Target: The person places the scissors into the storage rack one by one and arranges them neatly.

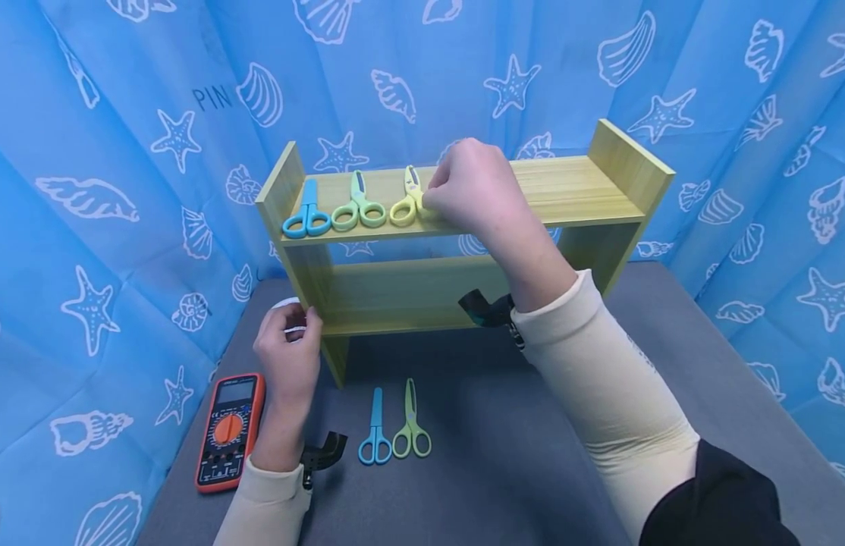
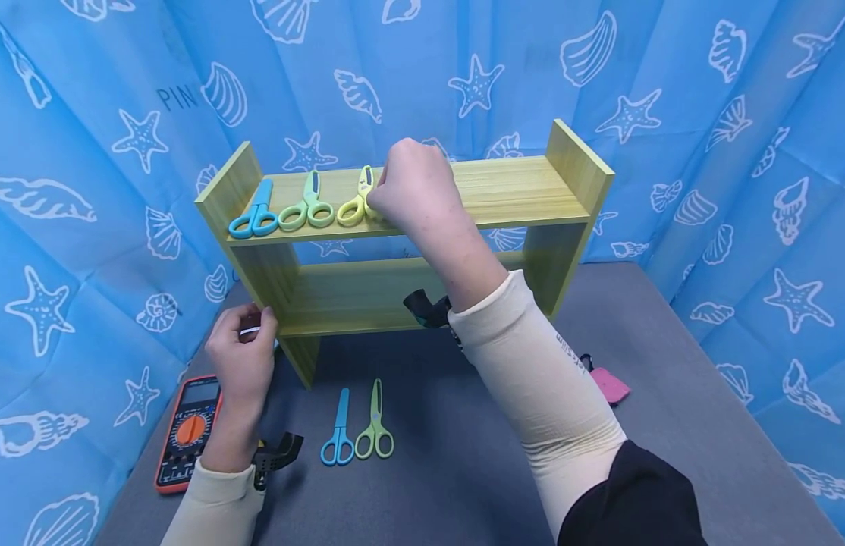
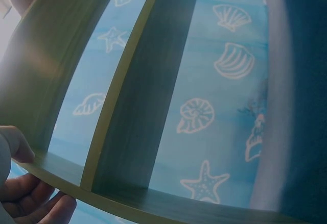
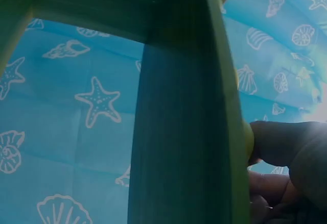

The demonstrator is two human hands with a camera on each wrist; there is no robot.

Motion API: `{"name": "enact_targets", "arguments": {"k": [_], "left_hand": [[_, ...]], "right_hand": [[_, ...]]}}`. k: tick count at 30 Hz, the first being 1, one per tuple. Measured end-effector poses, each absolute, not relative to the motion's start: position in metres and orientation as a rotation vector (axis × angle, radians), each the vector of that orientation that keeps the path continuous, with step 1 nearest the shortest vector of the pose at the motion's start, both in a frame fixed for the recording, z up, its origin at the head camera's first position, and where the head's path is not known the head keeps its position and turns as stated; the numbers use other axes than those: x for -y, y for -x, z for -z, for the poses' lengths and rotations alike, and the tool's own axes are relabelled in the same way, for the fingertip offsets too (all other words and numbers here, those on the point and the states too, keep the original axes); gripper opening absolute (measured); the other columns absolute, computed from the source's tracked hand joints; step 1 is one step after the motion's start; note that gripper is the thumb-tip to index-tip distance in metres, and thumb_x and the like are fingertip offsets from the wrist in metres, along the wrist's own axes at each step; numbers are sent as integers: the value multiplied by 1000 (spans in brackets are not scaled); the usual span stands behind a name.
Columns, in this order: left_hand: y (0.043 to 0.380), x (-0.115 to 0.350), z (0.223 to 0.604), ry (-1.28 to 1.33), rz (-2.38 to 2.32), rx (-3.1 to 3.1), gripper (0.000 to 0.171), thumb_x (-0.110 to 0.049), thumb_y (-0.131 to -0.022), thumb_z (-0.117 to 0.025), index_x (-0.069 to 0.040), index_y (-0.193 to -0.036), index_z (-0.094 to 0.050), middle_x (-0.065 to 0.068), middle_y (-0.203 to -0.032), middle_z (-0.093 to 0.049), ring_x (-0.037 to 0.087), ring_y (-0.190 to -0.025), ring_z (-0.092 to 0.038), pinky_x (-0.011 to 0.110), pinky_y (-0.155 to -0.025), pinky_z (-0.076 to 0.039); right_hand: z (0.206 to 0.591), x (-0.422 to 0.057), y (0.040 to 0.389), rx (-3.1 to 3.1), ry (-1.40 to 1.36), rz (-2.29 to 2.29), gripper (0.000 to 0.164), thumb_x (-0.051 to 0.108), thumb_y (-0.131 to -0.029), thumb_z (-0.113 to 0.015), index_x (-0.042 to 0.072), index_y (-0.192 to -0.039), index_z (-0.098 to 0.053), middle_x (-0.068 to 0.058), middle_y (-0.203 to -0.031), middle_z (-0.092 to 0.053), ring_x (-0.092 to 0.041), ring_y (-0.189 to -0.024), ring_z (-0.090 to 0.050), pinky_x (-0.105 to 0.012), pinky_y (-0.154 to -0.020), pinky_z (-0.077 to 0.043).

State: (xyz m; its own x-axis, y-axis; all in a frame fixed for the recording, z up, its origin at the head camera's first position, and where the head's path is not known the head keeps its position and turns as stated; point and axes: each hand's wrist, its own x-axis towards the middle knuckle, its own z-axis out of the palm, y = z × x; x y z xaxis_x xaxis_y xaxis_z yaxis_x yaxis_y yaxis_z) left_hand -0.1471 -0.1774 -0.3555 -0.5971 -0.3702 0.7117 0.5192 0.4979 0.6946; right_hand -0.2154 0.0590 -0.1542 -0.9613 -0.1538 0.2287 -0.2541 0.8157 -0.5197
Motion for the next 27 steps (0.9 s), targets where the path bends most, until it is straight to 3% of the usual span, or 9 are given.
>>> {"name": "enact_targets", "arguments": {"k": [4,9,12,20,27], "left_hand": [[147,177,356,116,1229,1840,8,9,-92,-65,14,-98,-68,26,-95,-65,26,-84,-63,14,-72,-50],[148,178,357,105,1227,1845,9,7,-92,-65,14,-98,-68,26,-96,-65,25,-85,-63,13,-73,-50],[151,180,361,113,1234,1840,9,9,-92,-65,14,-99,-68,26,-96,-65,25,-85,-63,15,-72,-50],[167,195,384,112,1217,1866,10,-3,-95,-69,3,-102,-72,13,-98,-68,15,-88,-64,16,-74,-52],[167,197,386,123,1236,1866,13,-9,-97,-68,2,-104,-72,8,-99,-68,14,-90,-64,17,-75,-54]], "right_hand": [[157,-63,210,2828,-301,-881,23,8,-81,-56,10,-76,-78,-3,-72,-65,-18,-67,-50,-29,-60,-39],[156,-75,195,2741,-310,-925,33,18,-88,-55,11,-106,-81,-3,-98,-71,-19,-83,-56,-33,-71,-45],[156,-84,184,2672,-320,-941,37,23,-92,-55,10,-119,-77,-4,-105,-72,-20,-91,-60,-35,-78,-47],[166,-112,147,2491,-296,-971,30,26,-96,-64,9,-118,-76,-7,-101,-72,-20,-90,-64,-37,-77,-49],[189,-137,114,2360,-262,-1012,27,21,-94,-73,7,-116,-76,-8,-99,-71,-17,-84,-65,-11,-73,-49]]}}
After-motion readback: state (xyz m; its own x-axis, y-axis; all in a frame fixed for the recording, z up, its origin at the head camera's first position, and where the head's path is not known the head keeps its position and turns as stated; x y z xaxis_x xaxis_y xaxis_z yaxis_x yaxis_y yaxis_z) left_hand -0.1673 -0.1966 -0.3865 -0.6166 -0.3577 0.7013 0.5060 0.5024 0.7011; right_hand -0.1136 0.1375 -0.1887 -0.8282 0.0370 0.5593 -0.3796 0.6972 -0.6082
